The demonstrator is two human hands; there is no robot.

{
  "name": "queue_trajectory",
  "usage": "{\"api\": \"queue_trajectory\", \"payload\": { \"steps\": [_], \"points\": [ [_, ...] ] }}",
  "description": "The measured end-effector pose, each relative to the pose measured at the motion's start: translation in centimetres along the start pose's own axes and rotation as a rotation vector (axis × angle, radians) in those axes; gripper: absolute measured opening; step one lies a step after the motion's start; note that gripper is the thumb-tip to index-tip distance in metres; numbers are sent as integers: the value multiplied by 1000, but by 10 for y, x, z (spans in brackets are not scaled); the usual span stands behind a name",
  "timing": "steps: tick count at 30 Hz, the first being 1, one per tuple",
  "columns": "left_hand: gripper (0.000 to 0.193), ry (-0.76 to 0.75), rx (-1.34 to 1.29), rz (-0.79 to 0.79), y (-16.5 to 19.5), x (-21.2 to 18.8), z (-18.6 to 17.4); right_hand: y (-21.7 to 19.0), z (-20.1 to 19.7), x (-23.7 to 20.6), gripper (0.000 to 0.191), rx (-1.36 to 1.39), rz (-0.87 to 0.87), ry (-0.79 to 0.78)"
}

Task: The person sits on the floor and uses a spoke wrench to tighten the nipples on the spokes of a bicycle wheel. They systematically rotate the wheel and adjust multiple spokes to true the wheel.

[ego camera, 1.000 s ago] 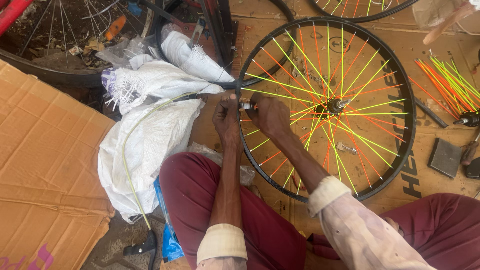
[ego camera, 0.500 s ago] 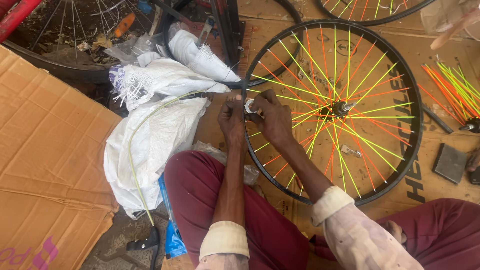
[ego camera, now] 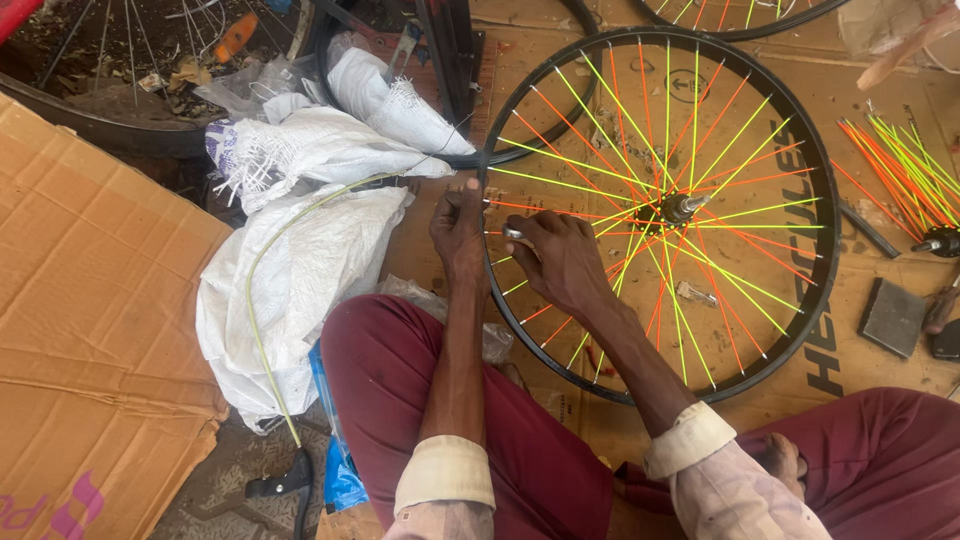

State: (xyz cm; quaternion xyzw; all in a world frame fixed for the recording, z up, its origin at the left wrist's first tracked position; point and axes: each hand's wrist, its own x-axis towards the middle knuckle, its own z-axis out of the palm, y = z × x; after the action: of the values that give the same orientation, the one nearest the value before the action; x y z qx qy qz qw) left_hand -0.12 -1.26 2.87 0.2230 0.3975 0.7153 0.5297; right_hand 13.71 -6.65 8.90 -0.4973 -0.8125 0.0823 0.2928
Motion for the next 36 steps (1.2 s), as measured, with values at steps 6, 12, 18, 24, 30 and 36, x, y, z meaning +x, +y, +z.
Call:
{"api": "queue_trajectory", "payload": {
  "steps": [6,12,18,24,30,36],
  "points": [
    [32,6,36,7,2,1,2,6,10,33,23,85,274,-227],
    [32,51,32,-74,-3,2,-1,10,0,26,38,383,223,-165],
    [33,15,43,28,-5,3,-2,5,13,43,32,-57,287,-456],
    [36,13,61,-15,-4,3,-4,29,8,25,33,400,91,-250],
    [34,36,100,2,1,1,-1,17,25,30,39,133,191,-285],
    [34,9,41,-21,2,1,-2,20,18,29,40,174,185,-366]
  ]
}}
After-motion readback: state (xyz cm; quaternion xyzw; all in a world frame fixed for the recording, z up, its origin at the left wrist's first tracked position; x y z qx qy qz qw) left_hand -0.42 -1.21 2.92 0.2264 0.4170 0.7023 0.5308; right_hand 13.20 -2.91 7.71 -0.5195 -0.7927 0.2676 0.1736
